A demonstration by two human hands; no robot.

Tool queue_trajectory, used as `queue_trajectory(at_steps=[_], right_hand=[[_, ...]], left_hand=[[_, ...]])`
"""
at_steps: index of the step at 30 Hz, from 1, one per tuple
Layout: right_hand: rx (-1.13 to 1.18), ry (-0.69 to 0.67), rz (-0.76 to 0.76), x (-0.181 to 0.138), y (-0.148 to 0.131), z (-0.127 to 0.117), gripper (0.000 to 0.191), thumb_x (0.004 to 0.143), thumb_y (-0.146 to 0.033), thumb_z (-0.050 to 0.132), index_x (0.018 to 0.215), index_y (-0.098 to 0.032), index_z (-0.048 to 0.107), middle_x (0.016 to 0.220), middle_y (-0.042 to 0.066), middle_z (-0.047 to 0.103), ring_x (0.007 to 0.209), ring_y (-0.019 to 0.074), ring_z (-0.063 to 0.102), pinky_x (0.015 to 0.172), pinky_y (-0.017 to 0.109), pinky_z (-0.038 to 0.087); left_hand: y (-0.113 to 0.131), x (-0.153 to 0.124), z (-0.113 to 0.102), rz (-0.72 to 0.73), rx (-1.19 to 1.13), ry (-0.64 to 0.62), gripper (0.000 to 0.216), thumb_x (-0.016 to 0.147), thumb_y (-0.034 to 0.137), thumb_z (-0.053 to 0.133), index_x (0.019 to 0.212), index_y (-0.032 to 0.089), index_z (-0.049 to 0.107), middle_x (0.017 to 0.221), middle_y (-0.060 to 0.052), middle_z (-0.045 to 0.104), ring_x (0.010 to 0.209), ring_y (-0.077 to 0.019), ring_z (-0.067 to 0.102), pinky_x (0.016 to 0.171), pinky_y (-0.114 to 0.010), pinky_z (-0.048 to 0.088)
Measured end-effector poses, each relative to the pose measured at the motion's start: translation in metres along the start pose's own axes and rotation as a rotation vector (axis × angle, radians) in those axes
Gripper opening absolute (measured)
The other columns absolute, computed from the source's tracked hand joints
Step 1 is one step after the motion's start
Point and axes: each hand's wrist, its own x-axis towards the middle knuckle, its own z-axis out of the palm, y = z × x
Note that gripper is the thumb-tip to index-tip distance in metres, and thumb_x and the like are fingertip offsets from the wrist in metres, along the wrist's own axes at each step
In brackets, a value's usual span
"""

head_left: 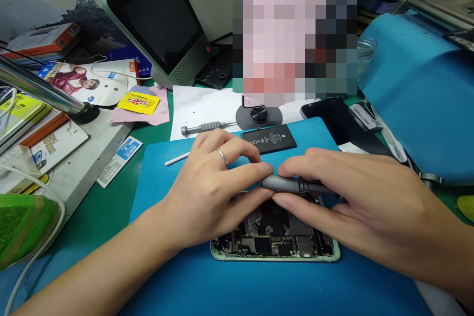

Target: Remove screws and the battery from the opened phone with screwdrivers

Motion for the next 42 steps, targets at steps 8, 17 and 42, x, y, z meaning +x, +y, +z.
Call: queue_trajectory(at_steps=[8, 17, 42], right_hand=[[0.02, 0.136, 0.022, -0.003, 0.002, -0.002, 0.02, 0.105, -0.036, 0.066, 0.123, -0.03, 0.061, 0.102, -0.001, 0.079, 0.074, 0.0145, 0.074, 0.069, 0.027, 0.062], [0.155, 0.347, 0.074, 0.0, -0.01, 0.0, 0.066, 0.093, -0.017, 0.079, 0.15, -0.045, 0.06, 0.106, -0.002, 0.081, 0.085, 0.0199, 0.079, 0.075, 0.034, 0.069], [0.399, 0.407, 0.193, 0.005, -0.013, 0.014, 0.079, 0.091, -0.012, 0.08, 0.154, -0.054, 0.058, 0.147, -0.01, 0.068, 0.108, 0.0174, 0.079, 0.105, 0.035, 0.069]], left_hand=[[0.0, 0.0, 0.0, -0.08, -0.075, 0.064, 0.015, 0.105, 0.03, 0.073, 0.116, 0.021, 0.08, 0.112, -0.008, 0.077, 0.099, -0.0232, 0.058, 0.091, -0.045, 0.048], [0.005, 0.003, -0.002, -0.136, -0.185, 0.126, 0.017, 0.105, 0.033, 0.073, 0.118, 0.025, 0.08, 0.113, -0.007, 0.079, 0.102, -0.024, 0.065, 0.093, -0.045, 0.054], [-0.008, 0.002, -0.006, -0.189, -0.487, -0.072, 0.04, 0.114, 0.034, 0.042, 0.12, 0.024, 0.081, 0.121, -0.003, 0.082, 0.112, -0.0234, 0.071, 0.103, -0.044, 0.052]])
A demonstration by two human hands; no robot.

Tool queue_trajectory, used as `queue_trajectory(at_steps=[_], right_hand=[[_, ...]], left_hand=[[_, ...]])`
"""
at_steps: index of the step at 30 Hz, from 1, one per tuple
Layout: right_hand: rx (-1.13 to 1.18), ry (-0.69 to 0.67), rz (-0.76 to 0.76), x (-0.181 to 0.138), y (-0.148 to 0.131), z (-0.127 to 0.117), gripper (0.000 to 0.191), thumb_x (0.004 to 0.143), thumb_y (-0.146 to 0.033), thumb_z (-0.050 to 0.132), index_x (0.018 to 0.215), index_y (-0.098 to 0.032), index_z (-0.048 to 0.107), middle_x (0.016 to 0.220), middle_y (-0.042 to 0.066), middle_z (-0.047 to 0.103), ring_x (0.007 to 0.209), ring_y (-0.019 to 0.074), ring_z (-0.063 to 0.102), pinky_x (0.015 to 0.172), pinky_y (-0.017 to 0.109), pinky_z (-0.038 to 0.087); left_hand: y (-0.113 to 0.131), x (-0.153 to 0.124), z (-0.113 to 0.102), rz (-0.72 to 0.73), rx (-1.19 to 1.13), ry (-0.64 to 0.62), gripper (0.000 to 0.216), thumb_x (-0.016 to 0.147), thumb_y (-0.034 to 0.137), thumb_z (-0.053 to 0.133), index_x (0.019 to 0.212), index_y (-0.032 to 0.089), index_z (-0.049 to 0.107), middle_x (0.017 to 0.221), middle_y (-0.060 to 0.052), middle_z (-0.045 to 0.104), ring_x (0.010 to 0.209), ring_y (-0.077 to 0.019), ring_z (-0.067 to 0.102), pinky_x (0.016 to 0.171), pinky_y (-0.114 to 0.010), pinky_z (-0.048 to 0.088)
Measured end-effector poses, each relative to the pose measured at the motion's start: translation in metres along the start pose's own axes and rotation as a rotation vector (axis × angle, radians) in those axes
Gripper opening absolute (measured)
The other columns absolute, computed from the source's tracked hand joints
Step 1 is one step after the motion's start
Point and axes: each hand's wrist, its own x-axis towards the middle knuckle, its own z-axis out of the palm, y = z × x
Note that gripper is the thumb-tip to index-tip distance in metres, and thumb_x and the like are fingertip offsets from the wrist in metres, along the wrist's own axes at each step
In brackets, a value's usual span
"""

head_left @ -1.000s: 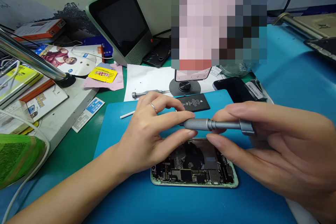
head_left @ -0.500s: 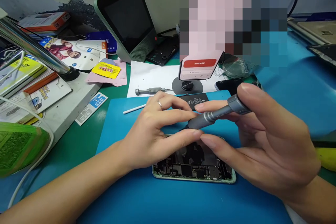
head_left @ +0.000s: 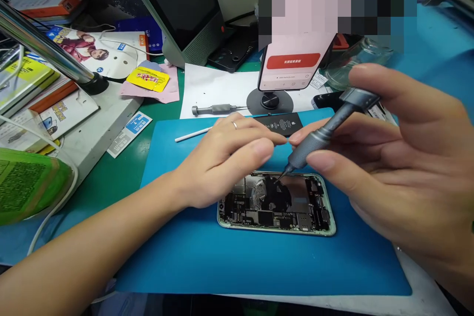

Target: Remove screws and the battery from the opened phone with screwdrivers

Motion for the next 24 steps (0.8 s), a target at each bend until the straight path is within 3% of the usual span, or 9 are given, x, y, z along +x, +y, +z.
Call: queue_trajectory(at_steps=[3, 8, 10, 12, 14, 20, 24], right_hand=[[0.029, 0.008, 0.062, 0.006, -0.004, -0.007, 0.068, 0.095, -0.014, 0.077, 0.149, -0.054, 0.063, 0.131, -0.009, 0.075, 0.104, 0.0167, 0.079, 0.102, 0.034, 0.069], [0.027, 0.09, 0.217, -0.006, -0.021, -0.024, 0.061, 0.093, -0.022, 0.079, 0.145, -0.051, 0.068, 0.163, -0.01, 0.054, 0.093, 0.0152, 0.078, 0.093, 0.035, 0.071], [0.027, 0.113, 0.24, -0.018, -0.024, -0.027, 0.062, 0.093, -0.018, 0.079, 0.144, -0.051, 0.068, 0.15, -0.008, 0.065, 0.094, 0.0142, 0.077, 0.096, 0.032, 0.07], [0.08, 0.116, 0.263, -0.031, -0.022, -0.027, 0.063, 0.094, -0.014, 0.077, 0.144, -0.052, 0.068, 0.121, -0.006, 0.077, 0.097, 0.0146, 0.079, 0.094, 0.029, 0.07], [0.148, 0.113, 0.307, -0.043, -0.018, -0.025, 0.064, 0.095, -0.013, 0.076, 0.146, -0.05, 0.067, 0.1, -0.005, 0.078, 0.097, 0.0169, 0.081, 0.087, 0.029, 0.072], [0.151, 0.105, 0.383, -0.056, -0.014, -0.022, 0.061, 0.094, -0.016, 0.076, 0.145, -0.048, 0.067, 0.096, -0.004, 0.079, 0.089, 0.0186, 0.082, 0.077, 0.031, 0.074], [0.088, 0.041, 0.354, -0.057, -0.016, -0.022, 0.068, 0.093, -0.013, 0.077, 0.149, -0.049, 0.064, 0.097, -0.004, 0.08, 0.089, 0.0172, 0.082, 0.081, 0.029, 0.074]], left_hand=[[-0.006, -0.002, -0.003, -0.013, 0.031, -0.028, 0.043, 0.113, 0.041, 0.043, 0.131, 0.021, 0.076, 0.126, -0.007, 0.08, 0.111, -0.0251, 0.071, 0.101, -0.044, 0.053], [0.001, -0.011, -0.006, 0.036, 0.197, -0.255, 0.062, 0.099, 0.055, 0.066, 0.146, 0.014, 0.065, 0.137, -0.014, 0.07, 0.123, -0.0316, 0.066, 0.106, -0.046, 0.052], [0.009, -0.015, -0.006, 0.02, 0.3, -0.34, 0.072, 0.093, 0.054, 0.073, 0.15, 0.013, 0.061, 0.14, -0.015, 0.066, 0.124, -0.0342, 0.063, 0.106, -0.05, 0.052], [0.016, -0.019, -0.004, 0.022, 0.379, -0.387, 0.072, 0.089, 0.053, 0.076, 0.149, 0.016, 0.061, 0.14, -0.014, 0.064, 0.121, -0.035, 0.062, 0.102, -0.05, 0.054], [0.021, -0.021, -0.002, 0.027, 0.402, -0.394, 0.074, 0.086, 0.054, 0.079, 0.147, 0.017, 0.06, 0.139, -0.014, 0.063, 0.118, -0.0347, 0.062, 0.098, -0.05, 0.055], [0.022, -0.022, 0.001, 0.062, 0.415, -0.387, 0.07, 0.085, 0.051, 0.082, 0.143, 0.017, 0.062, 0.13, -0.014, 0.065, 0.109, -0.0329, 0.063, 0.092, -0.048, 0.057], [0.021, -0.021, 0.003, 0.066, 0.413, -0.394, 0.06, 0.088, 0.042, 0.081, 0.138, 0.013, 0.065, 0.129, -0.015, 0.065, 0.108, -0.0315, 0.064, 0.093, -0.047, 0.057]])
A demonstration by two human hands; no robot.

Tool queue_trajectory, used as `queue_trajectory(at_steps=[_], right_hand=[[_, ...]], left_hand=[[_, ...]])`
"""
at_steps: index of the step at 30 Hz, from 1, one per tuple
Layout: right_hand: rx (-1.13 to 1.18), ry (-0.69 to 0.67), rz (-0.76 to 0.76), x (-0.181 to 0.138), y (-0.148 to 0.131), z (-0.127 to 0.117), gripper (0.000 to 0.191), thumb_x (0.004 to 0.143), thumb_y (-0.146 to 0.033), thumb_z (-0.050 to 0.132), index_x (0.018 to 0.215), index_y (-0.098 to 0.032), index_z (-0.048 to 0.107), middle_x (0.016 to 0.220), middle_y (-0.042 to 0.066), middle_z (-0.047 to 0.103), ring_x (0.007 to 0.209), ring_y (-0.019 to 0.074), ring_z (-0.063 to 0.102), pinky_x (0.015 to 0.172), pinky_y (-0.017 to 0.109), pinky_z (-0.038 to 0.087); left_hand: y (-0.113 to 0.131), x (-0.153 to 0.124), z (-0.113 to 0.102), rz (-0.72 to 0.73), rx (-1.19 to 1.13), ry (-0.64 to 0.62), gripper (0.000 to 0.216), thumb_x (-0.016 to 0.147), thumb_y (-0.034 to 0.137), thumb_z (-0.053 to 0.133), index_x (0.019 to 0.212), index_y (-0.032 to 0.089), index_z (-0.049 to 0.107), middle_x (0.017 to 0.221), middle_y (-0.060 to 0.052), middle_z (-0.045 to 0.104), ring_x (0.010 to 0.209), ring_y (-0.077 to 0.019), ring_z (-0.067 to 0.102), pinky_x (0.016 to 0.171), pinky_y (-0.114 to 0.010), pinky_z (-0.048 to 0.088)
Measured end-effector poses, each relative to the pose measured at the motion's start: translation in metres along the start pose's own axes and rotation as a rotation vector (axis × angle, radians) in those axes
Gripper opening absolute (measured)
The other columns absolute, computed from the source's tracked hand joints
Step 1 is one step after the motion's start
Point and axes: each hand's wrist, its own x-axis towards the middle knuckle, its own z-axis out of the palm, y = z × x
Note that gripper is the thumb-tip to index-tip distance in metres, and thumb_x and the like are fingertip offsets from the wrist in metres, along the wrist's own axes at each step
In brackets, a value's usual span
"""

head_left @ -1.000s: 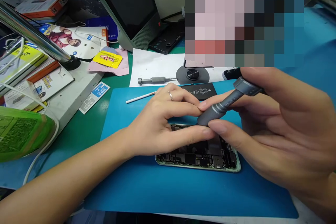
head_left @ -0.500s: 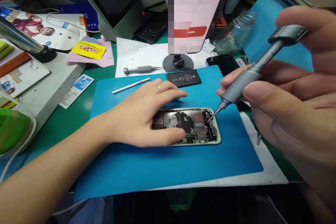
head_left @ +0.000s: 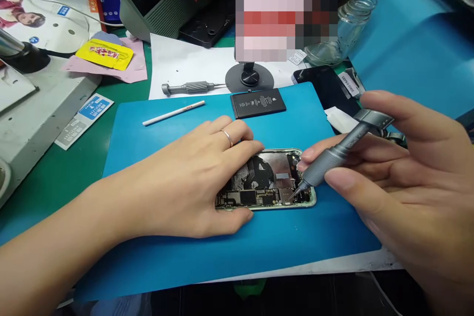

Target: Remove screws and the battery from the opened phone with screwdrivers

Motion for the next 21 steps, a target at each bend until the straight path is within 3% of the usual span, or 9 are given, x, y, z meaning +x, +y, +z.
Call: queue_trajectory(at_steps=[7, 21], right_hand=[[-0.048, -0.043, -0.033, -0.0003, -0.0051, 0.0054, 0.074, 0.092, -0.01, 0.075, 0.15, -0.054, 0.061, 0.107, -0.006, 0.081, 0.093, 0.0183, 0.082, 0.085, 0.032, 0.075], [-0.075, -0.048, -0.04, -0.0072, 0.0003, 0.0049, 0.068, 0.096, -0.018, 0.076, 0.154, -0.047, 0.059, 0.123, -0.002, 0.077, 0.096, 0.0202, 0.081, 0.088, 0.035, 0.075]], left_hand=[[-0.0006, 0.0012, -0.0002, 0.004, -0.022, 0.005, 0.055, 0.089, 0.039, 0.081, 0.136, 0.014, 0.065, 0.129, -0.014, 0.065, 0.108, -0.0297, 0.064, 0.094, -0.046, 0.058], [-0.0005, 0.0014, -0.003, -0.044, -0.05, -0.064, 0.052, 0.095, 0.043, 0.072, 0.139, 0.016, 0.063, 0.134, -0.014, 0.062, 0.112, -0.0304, 0.062, 0.094, -0.046, 0.056]])
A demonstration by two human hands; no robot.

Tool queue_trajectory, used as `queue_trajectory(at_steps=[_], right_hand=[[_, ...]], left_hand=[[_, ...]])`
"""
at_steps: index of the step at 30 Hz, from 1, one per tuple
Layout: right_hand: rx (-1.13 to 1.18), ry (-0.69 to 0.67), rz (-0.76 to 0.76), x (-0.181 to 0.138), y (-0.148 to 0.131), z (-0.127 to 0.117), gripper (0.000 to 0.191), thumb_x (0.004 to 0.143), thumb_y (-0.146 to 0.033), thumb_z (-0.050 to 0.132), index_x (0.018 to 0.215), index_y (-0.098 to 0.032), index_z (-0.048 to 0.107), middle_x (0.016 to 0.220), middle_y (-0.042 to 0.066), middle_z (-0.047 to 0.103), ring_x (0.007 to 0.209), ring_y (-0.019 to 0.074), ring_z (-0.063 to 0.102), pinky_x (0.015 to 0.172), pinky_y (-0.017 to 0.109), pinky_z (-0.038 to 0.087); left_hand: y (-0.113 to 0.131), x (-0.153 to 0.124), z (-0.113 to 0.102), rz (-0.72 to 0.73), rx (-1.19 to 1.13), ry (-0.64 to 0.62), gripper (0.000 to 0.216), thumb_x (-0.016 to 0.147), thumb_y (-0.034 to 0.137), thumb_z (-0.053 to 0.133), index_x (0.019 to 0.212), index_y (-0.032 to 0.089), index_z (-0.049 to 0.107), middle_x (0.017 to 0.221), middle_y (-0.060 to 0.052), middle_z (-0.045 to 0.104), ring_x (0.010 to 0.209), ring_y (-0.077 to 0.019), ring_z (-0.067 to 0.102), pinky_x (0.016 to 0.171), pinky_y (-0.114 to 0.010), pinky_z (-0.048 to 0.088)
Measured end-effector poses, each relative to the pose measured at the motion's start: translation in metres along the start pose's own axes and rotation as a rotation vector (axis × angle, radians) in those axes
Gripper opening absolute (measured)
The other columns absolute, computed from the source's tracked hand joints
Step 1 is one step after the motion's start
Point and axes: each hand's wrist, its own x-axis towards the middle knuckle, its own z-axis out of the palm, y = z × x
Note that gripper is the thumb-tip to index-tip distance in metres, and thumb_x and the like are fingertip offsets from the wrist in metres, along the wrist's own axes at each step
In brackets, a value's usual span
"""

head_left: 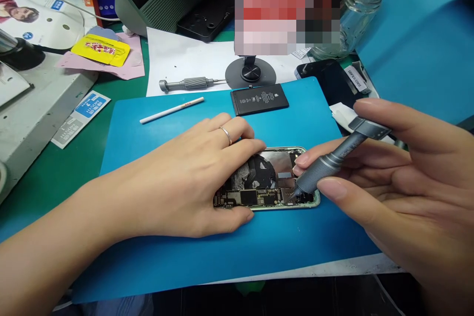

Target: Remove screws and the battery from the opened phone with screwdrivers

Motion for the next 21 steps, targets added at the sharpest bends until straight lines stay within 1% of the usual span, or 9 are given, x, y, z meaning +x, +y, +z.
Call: queue_trajectory(at_steps=[4, 14, 18, 21], right_hand=[[-0.002, 0.009, 0.018, -0.0008, -0.0012, -0.0011, 0.066, 0.096, -0.02, 0.077, 0.154, -0.047, 0.059, 0.132, -0.001, 0.075, 0.094, 0.0212, 0.081, 0.085, 0.038, 0.076], [-0.021, -0.004, 0.003, -0.0011, -0.0004, 0.0005, 0.068, 0.097, -0.018, 0.075, 0.156, -0.047, 0.057, 0.134, 0.0, 0.075, 0.095, 0.0211, 0.081, 0.084, 0.037, 0.076], [-0.035, -0.011, -0.025, -0.0001, 0.003, -0.0011, 0.068, 0.097, -0.019, 0.075, 0.156, -0.047, 0.058, 0.138, 0.0, 0.073, 0.095, 0.0219, 0.082, 0.087, 0.04, 0.076], [-0.034, -0.018, -0.022, 0.0004, 0.0026, -0.0012, 0.067, 0.097, -0.018, 0.075, 0.156, -0.046, 0.058, 0.141, 0.001, 0.072, 0.095, 0.0203, 0.082, 0.089, 0.038, 0.076]], left_hand=[[-0.0001, -0.0003, -0.0007, 0.002, 0.001, -0.006, 0.055, 0.095, 0.044, 0.073, 0.141, 0.014, 0.063, 0.134, -0.014, 0.062, 0.112, -0.031, 0.061, 0.094, -0.047, 0.055], [-0.0005, -0.0002, -0.0002, 0.017, 0.001, 0.001, 0.055, 0.095, 0.044, 0.072, 0.141, 0.014, 0.064, 0.132, -0.014, 0.062, 0.109, -0.031, 0.061, 0.092, -0.047, 0.054], [-0.0014, -0.0007, 0.0012, 0.011, 0.002, 0.009, 0.056, 0.095, 0.046, 0.072, 0.142, 0.016, 0.063, 0.133, -0.013, 0.062, 0.111, -0.0311, 0.061, 0.093, -0.047, 0.054], [-0.0016, -0.0008, 0.0016, 0.013, 0.001, 0.015, 0.056, 0.096, 0.046, 0.072, 0.142, 0.015, 0.063, 0.133, -0.013, 0.062, 0.111, -0.0308, 0.061, 0.093, -0.047, 0.054]])
